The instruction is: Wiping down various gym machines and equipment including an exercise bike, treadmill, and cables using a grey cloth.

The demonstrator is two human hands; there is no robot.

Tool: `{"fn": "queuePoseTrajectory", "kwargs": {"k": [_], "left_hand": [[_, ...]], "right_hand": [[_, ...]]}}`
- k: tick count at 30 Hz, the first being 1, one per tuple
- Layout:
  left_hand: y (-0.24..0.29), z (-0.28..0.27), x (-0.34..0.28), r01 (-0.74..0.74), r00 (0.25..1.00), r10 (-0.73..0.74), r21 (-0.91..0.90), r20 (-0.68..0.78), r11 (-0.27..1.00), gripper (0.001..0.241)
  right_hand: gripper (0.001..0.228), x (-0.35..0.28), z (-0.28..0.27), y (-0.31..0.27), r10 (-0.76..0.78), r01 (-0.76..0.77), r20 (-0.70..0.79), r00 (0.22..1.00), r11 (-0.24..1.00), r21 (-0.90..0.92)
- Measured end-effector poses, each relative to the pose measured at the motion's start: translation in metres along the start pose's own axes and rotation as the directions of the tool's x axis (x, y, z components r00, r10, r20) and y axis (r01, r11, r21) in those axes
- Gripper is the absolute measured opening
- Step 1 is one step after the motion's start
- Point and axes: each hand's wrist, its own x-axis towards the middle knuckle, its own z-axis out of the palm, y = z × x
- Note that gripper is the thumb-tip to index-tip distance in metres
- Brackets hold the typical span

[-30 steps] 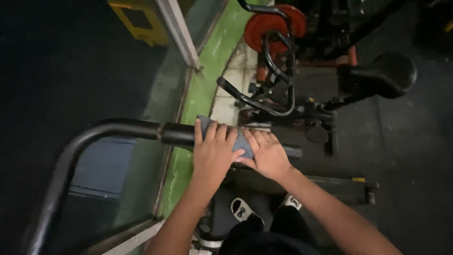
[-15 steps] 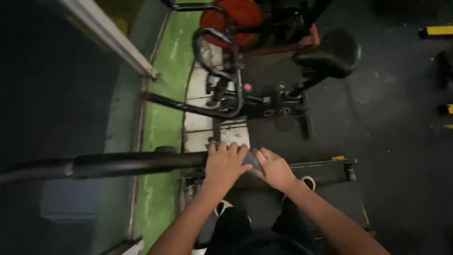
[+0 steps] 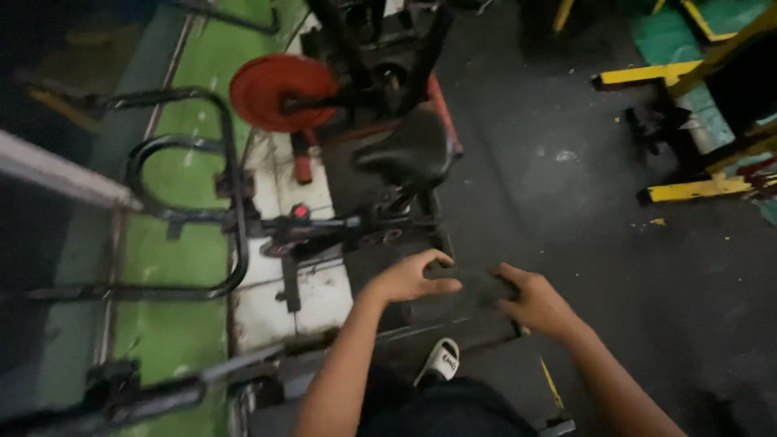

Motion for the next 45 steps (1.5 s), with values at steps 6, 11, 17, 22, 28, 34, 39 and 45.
{"fn": "queuePoseTrajectory", "kwargs": {"k": [6,11,17,22,28,34,39,45], "left_hand": [[0.067,-0.019,0.034,-0.27,0.962,0.269,-0.308,-0.048,0.912,0.1],[0.064,0.014,0.125,-0.023,0.987,-0.031,-0.322,-0.16,0.947,0.083],[0.053,0.017,0.246,-0.223,0.909,0.124,-0.213,-0.397,0.951,0.066],[0.054,-0.019,0.347,-0.337,0.831,0.26,-0.073,-0.492,0.939,0.06],[0.094,-0.114,0.449,-0.26,0.868,0.267,0.075,-0.42,0.963,0.054],[0.114,-0.12,0.587,-0.228,0.958,0.248,0.139,-0.146,0.964,0.064],[0.129,-0.097,0.703,-0.119,0.993,0.087,-0.558,-0.084,0.821,0.07],[0.171,-0.08,0.831,0.045,0.911,-0.324,-0.721,-0.254,0.691,0.062]], "right_hand": [[0.05,0.002,-0.061,0.061,0.198,-0.145,-0.072,0.978,0.882,0.449],[0.064,-0.003,-0.093,0.124,0.285,-0.204,0.012,0.958,0.657,0.725],[0.078,0.02,-0.082,0.272,0.2,0.126,-0.18,0.963,0.256,0.958],[0.068,0.145,-0.108,0.231,0.44,0.173,-0.268,0.857,0.244,0.954],[0.055,0.281,-0.164,0.253,0.488,0.232,-0.201,0.85,-0.005,0.973],[0.055,0.332,-0.237,0.313,0.599,0.26,-0.119,0.792,-0.154,0.953],[0.083,0.418,-0.302,0.439,0.498,0.315,-0.132,0.857,-0.304,0.899],[0.09,0.503,-0.432,0.558,0.306,0.089,-0.065,0.95,-0.066,0.994]]}}
